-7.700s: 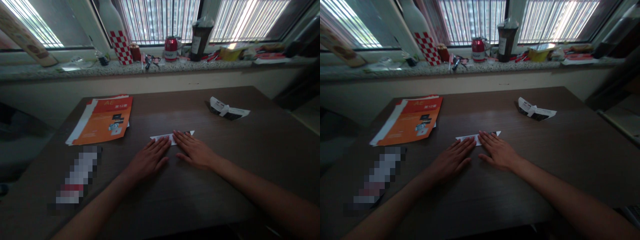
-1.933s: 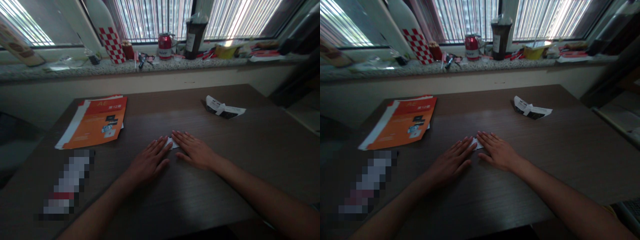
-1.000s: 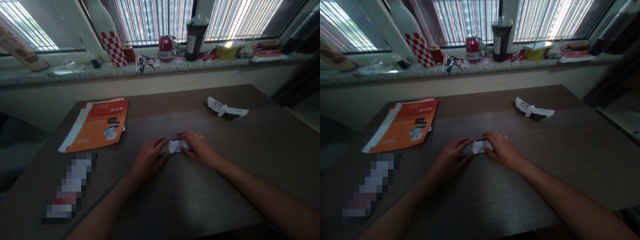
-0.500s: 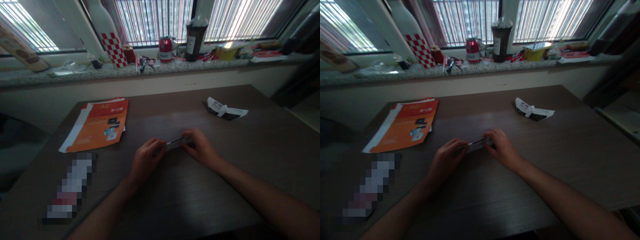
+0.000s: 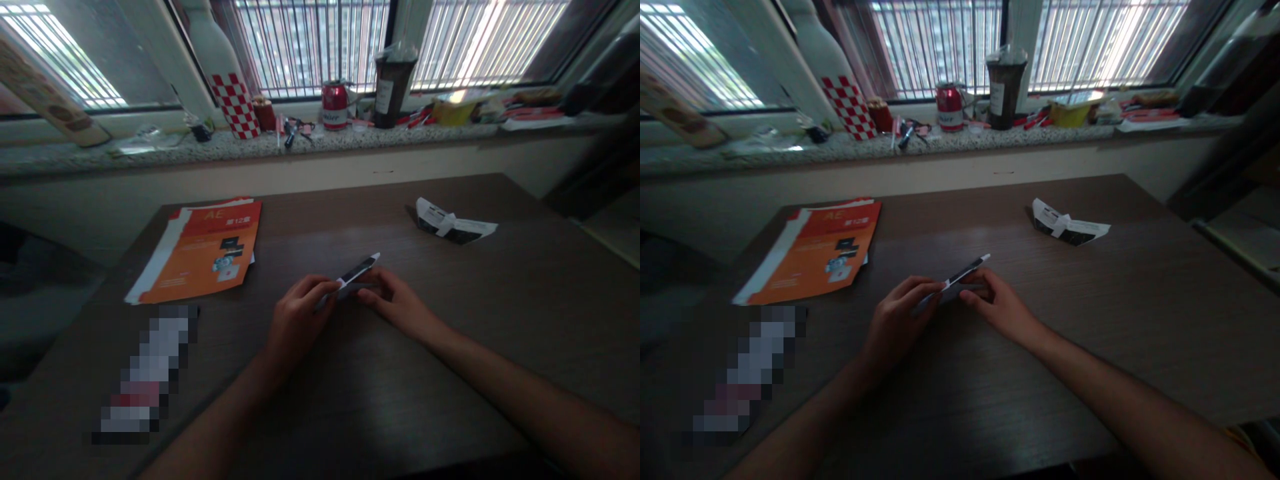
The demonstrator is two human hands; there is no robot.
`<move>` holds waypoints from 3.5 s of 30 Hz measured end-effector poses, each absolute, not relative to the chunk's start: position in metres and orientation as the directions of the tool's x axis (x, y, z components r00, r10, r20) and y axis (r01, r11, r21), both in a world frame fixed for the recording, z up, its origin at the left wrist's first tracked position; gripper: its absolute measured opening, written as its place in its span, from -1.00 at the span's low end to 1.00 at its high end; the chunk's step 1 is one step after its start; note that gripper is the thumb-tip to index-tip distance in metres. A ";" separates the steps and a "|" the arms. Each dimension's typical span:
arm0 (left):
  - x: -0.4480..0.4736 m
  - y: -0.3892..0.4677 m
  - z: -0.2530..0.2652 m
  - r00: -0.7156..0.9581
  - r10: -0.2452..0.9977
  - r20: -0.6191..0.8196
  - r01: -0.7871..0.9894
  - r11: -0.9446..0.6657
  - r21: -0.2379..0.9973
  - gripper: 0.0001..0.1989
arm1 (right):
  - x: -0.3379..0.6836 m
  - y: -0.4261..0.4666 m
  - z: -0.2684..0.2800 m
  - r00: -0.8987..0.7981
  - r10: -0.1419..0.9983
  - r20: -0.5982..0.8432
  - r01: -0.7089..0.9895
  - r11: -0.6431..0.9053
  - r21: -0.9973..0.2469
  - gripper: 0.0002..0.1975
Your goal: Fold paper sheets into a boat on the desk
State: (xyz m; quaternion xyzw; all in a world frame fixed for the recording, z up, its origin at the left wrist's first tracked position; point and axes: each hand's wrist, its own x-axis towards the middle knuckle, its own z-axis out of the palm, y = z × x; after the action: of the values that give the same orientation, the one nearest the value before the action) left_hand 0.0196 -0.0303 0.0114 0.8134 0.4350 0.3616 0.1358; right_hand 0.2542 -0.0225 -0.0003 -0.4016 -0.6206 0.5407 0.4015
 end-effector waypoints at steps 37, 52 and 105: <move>0.025 -0.031 0.017 0.416 0.846 0.334 0.390 -0.497 0.775 -0.69 | 0.249 -0.023 -0.016 -0.424 0.904 0.047 -0.064 0.022 -0.998 -0.40; 0.023 -0.031 0.020 0.414 0.847 0.333 0.391 -0.496 0.775 -0.74 | 0.248 -0.024 -0.016 -0.399 0.917 -0.009 -0.189 -0.092 -0.978 -0.32; 0.023 -0.032 0.020 0.416 0.849 0.326 0.615 -0.527 0.587 -0.45 | 0.239 -0.026 -0.007 -0.362 0.932 -0.015 -0.155 -0.076 -0.985 -0.39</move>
State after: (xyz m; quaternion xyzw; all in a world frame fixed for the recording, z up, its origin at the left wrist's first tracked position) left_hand 0.0225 -0.0320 0.0199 0.8191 0.4468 0.3039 0.1926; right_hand 0.2393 -0.0258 -0.0068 -0.3683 -0.5277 0.6345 0.4282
